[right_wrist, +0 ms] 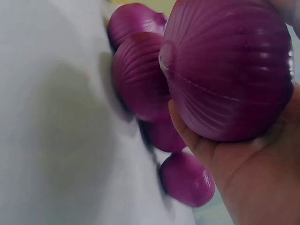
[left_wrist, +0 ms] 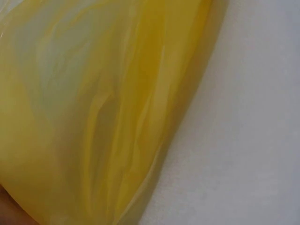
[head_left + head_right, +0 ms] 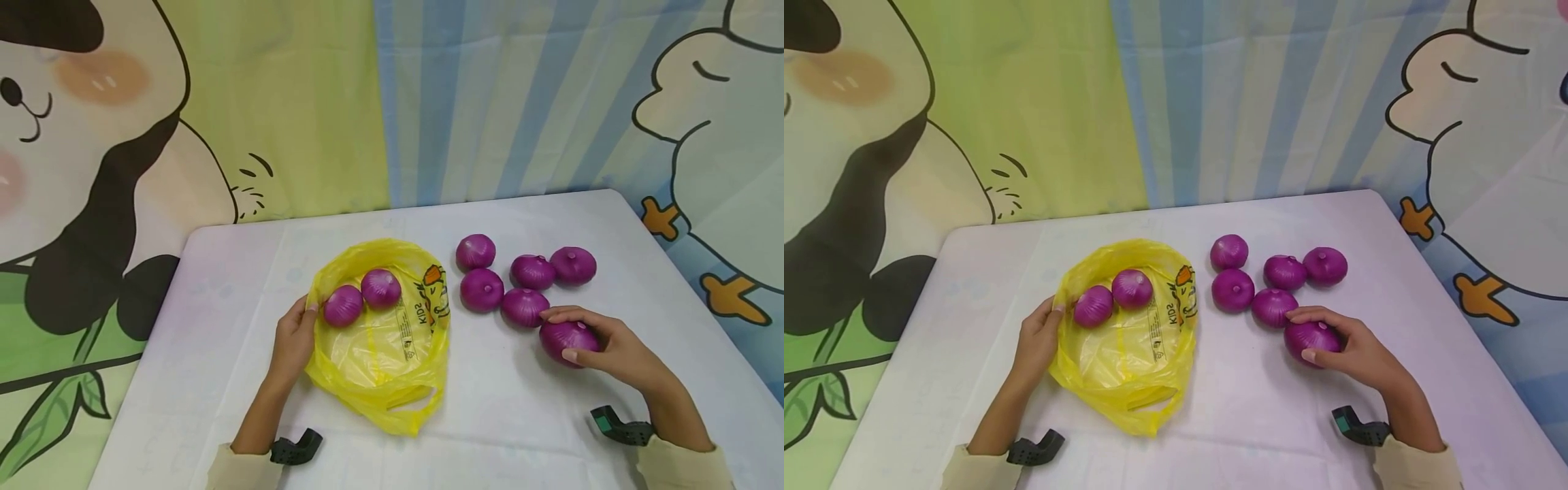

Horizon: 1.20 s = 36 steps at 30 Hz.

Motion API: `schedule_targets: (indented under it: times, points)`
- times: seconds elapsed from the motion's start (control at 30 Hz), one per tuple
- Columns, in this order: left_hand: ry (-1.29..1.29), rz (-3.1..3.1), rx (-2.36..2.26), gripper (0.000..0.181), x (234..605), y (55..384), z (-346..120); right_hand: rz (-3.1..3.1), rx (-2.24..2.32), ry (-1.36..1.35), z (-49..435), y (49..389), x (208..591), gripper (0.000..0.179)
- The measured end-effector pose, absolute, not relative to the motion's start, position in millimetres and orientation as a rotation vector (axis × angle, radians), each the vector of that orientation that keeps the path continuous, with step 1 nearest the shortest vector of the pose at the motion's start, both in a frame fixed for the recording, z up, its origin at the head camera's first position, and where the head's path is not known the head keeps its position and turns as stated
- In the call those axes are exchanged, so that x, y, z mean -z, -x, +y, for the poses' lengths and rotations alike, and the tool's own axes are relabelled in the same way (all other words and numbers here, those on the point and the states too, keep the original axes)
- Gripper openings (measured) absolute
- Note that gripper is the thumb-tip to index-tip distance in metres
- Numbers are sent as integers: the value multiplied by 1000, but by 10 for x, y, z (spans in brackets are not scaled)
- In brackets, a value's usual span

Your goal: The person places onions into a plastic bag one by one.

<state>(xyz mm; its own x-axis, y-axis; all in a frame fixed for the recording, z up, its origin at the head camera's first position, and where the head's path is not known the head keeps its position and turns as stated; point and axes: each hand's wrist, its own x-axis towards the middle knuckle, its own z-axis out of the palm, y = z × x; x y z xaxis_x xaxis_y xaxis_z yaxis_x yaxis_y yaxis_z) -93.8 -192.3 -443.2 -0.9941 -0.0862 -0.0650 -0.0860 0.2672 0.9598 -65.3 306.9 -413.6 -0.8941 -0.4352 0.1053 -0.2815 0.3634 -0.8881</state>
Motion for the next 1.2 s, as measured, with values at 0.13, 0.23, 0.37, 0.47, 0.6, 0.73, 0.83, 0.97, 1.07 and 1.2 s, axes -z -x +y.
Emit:
schedule_targets:
  times: [0.13,0.23,0.37,0.47,0.6,0.73,0.83,0.97,1.07,1.2]
  points:
    - [-163,-2500,1883,42,4429,937,-1922,2441,1582,688,3010,690,4077,51]
    - [-157,-2497,1869,42,4425,940,-1921,2415,1603,741,2963,727,4043,54]
    - [-165,-2507,1842,41,4427,946,-1921,2393,1646,793,2904,807,4001,55]
    - [-170,-2516,1829,41,4430,949,-1921,2383,1677,784,2856,879,3963,56]
    - [-163,-2514,1823,40,4431,946,-1927,2370,1701,782,2745,987,3912,58]
    - [-147,-2511,1809,40,4436,945,-1933,2341,1733,844,2585,1103,3888,56]
    - [-139,-2513,1816,41,4442,947,-1934,2320,1742,897,2479,1169,3878,54]
    - [-129,-2504,1834,42,4448,952,-1934,2329,1731,873,2365,1249,3855,53]
    - [-130,-2494,1840,42,4453,956,-1936,2349,1749,823,2276,1318,3838,50]
    - [-157,-2493,1847,42,4457,951,-1936,2330,1798,762,2134,1406,3842,47]
